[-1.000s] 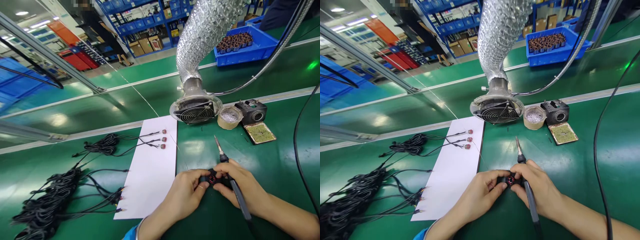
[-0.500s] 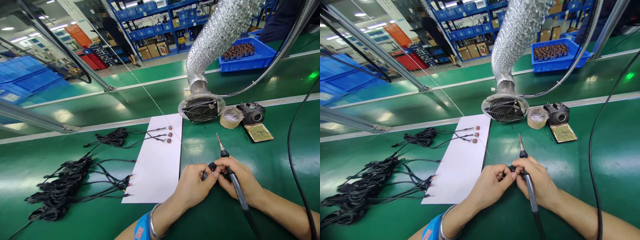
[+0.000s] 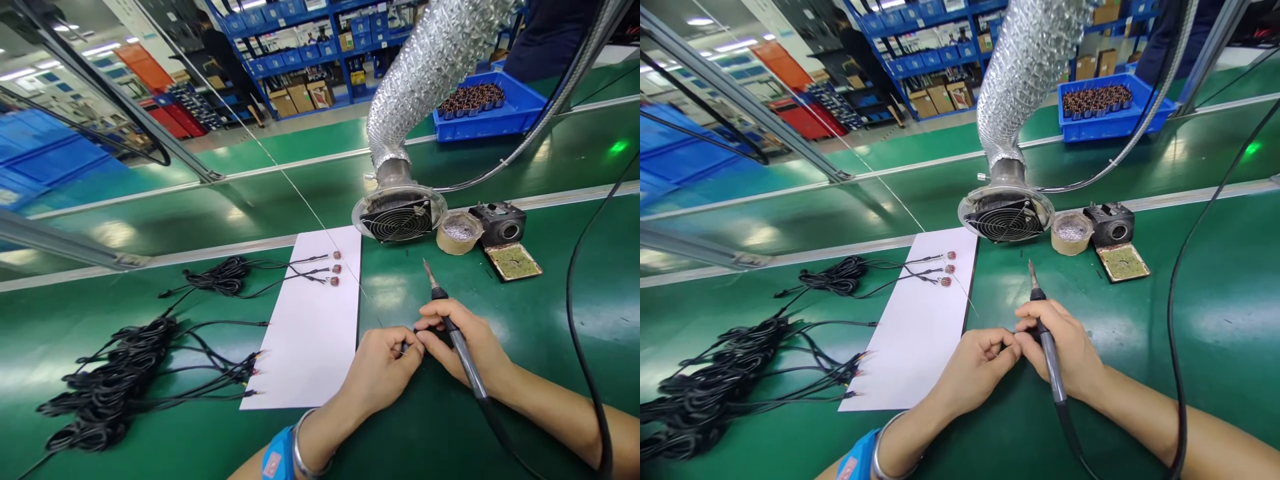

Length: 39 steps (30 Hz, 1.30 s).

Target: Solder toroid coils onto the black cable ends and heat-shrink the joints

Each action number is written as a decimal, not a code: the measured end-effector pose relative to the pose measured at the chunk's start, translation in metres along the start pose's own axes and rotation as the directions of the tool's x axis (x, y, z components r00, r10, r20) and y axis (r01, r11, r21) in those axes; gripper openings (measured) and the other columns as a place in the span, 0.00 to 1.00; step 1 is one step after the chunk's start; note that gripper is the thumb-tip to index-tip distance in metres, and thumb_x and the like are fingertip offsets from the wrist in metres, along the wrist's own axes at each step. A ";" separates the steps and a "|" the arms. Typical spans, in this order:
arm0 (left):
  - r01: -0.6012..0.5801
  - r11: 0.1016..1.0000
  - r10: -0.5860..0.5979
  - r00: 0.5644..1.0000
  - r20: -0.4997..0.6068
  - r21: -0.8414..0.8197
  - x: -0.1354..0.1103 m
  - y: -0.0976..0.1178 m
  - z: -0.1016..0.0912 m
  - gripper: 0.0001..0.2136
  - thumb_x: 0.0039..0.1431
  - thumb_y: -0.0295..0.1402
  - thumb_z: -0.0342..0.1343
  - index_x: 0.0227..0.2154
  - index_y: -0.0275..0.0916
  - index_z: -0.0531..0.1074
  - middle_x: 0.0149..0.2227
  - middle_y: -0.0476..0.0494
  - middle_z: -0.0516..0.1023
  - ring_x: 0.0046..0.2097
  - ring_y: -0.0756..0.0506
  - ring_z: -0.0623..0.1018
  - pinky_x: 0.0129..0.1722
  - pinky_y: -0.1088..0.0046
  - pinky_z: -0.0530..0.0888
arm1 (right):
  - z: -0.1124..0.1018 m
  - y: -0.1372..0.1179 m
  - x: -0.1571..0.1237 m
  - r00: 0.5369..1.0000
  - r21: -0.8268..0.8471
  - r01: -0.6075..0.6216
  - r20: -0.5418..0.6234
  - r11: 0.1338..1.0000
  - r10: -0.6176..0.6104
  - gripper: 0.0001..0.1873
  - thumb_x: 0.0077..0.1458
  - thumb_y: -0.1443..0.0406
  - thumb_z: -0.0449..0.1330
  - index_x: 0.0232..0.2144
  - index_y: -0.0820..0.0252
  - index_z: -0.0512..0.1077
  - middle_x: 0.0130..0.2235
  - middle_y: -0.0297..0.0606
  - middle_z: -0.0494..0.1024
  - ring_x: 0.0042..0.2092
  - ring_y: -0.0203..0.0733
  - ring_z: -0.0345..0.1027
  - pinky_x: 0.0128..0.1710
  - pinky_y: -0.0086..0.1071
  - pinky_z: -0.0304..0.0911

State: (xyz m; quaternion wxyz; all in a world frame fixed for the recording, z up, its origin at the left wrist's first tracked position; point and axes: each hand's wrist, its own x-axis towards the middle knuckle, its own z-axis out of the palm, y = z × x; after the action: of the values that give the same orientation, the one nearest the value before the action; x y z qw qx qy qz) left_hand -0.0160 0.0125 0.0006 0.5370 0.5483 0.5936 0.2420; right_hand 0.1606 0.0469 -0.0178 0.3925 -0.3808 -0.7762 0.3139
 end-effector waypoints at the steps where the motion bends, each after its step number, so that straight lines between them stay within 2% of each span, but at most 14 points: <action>1: -0.002 1.000 0.002 1.000 0.001 0.004 0.000 0.000 0.000 0.12 0.59 0.39 0.52 0.25 0.37 0.72 0.18 0.56 0.55 0.21 0.53 0.52 0.21 0.75 0.49 | 0.000 -0.001 0.001 0.999 -0.020 0.033 -0.010 0.999 -0.033 0.14 0.59 0.71 0.58 0.46 0.54 0.66 0.35 0.34 0.78 0.37 0.38 0.74 0.38 0.31 0.71; 5: 0.003 1.000 -0.003 1.000 -0.010 0.010 0.001 -0.005 -0.002 0.10 0.57 0.37 0.53 0.26 0.37 0.72 0.17 0.57 0.57 0.21 0.53 0.53 0.21 0.75 0.49 | -0.007 -0.001 0.005 0.986 -0.108 0.164 -0.013 0.980 -0.167 0.13 0.60 0.73 0.56 0.46 0.55 0.67 0.32 0.34 0.77 0.34 0.38 0.70 0.34 0.30 0.68; 9: 0.001 0.999 -0.003 0.999 -0.034 -0.042 0.004 -0.009 -0.005 0.08 0.55 0.36 0.54 0.26 0.37 0.71 0.18 0.57 0.58 0.21 0.53 0.53 0.22 0.76 0.51 | -0.017 0.002 0.004 0.951 -0.192 0.308 0.084 0.932 -0.297 0.14 0.63 0.73 0.53 0.50 0.56 0.67 0.36 0.38 0.80 0.31 0.39 0.67 0.31 0.32 0.66; 12: -0.009 0.998 0.006 0.999 -0.043 -0.059 0.008 -0.008 -0.007 0.08 0.54 0.37 0.54 0.26 0.38 0.70 0.18 0.58 0.56 0.21 0.53 0.53 0.22 0.75 0.52 | -0.019 0.003 0.001 0.930 -0.231 0.366 0.126 0.902 -0.345 0.17 0.64 0.72 0.53 0.54 0.56 0.65 0.38 0.39 0.81 0.30 0.40 0.66 0.31 0.35 0.65; 15: -0.001 0.999 0.000 1.000 -0.028 -0.049 0.011 -0.005 -0.008 0.11 0.55 0.40 0.54 0.24 0.38 0.68 0.18 0.58 0.55 0.22 0.53 0.53 0.22 0.75 0.51 | -0.019 0.002 -0.001 0.941 -0.207 0.334 0.128 0.920 -0.313 0.21 0.62 0.73 0.52 0.56 0.55 0.64 0.41 0.40 0.81 0.33 0.41 0.70 0.33 0.35 0.68; 20: -0.015 0.996 0.012 0.999 -0.034 -0.092 0.021 0.000 -0.011 0.16 0.56 0.45 0.55 0.21 0.39 0.65 0.19 0.57 0.55 0.23 0.53 0.53 0.23 0.75 0.51 | -0.018 0.004 -0.001 0.987 -0.122 0.148 0.081 0.981 -0.138 0.26 0.58 0.74 0.55 0.57 0.55 0.61 0.44 0.39 0.80 0.44 0.43 0.74 0.43 0.37 0.72; 24: -0.020 0.997 0.016 0.999 -0.049 -0.077 0.029 0.002 -0.010 0.19 0.56 0.49 0.56 0.21 0.39 0.64 0.19 0.57 0.56 0.23 0.53 0.54 0.24 0.75 0.52 | -0.013 0.007 0.000 0.994 -0.043 0.040 0.103 0.998 -0.035 0.26 0.55 0.74 0.57 0.55 0.54 0.61 0.39 0.36 0.80 0.43 0.42 0.76 0.45 0.37 0.73; 28: 0.002 1.000 -0.002 0.999 -0.037 0.001 0.031 0.005 -0.006 0.20 0.55 0.50 0.57 0.21 0.39 0.63 0.18 0.57 0.57 0.22 0.53 0.55 0.22 0.75 0.51 | -0.008 0.008 0.000 0.995 -0.017 0.036 0.091 0.999 -0.034 0.26 0.54 0.74 0.55 0.54 0.54 0.62 0.38 0.35 0.79 0.42 0.41 0.76 0.45 0.36 0.72; 31: 0.015 0.999 -0.014 0.999 -0.045 0.039 0.028 0.009 -0.004 0.19 0.54 0.47 0.59 0.20 0.39 0.63 0.16 0.58 0.55 0.21 0.54 0.54 0.20 0.75 0.50 | -0.008 0.008 0.000 0.995 -0.015 0.050 0.088 0.999 -0.048 0.27 0.54 0.75 0.55 0.55 0.54 0.62 0.38 0.35 0.79 0.42 0.41 0.76 0.45 0.35 0.72; 39: 0.014 1.000 -0.014 1.000 0.004 0.011 0.025 0.007 -0.003 0.09 0.55 0.37 0.56 0.24 0.39 0.69 0.15 0.60 0.53 0.19 0.54 0.52 0.20 0.75 0.48 | -0.013 0.009 -0.003 0.993 0.010 0.065 0.100 0.998 -0.066 0.25 0.57 0.74 0.55 0.55 0.54 0.61 0.36 0.34 0.79 0.43 0.40 0.75 0.45 0.34 0.72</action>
State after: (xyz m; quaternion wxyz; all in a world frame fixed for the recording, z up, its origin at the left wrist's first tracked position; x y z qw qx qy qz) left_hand -0.0111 0.0379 -0.0017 0.5369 0.5477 0.5976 0.2337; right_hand 0.1757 0.0514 -0.0191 0.3646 -0.3375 -0.8058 0.3222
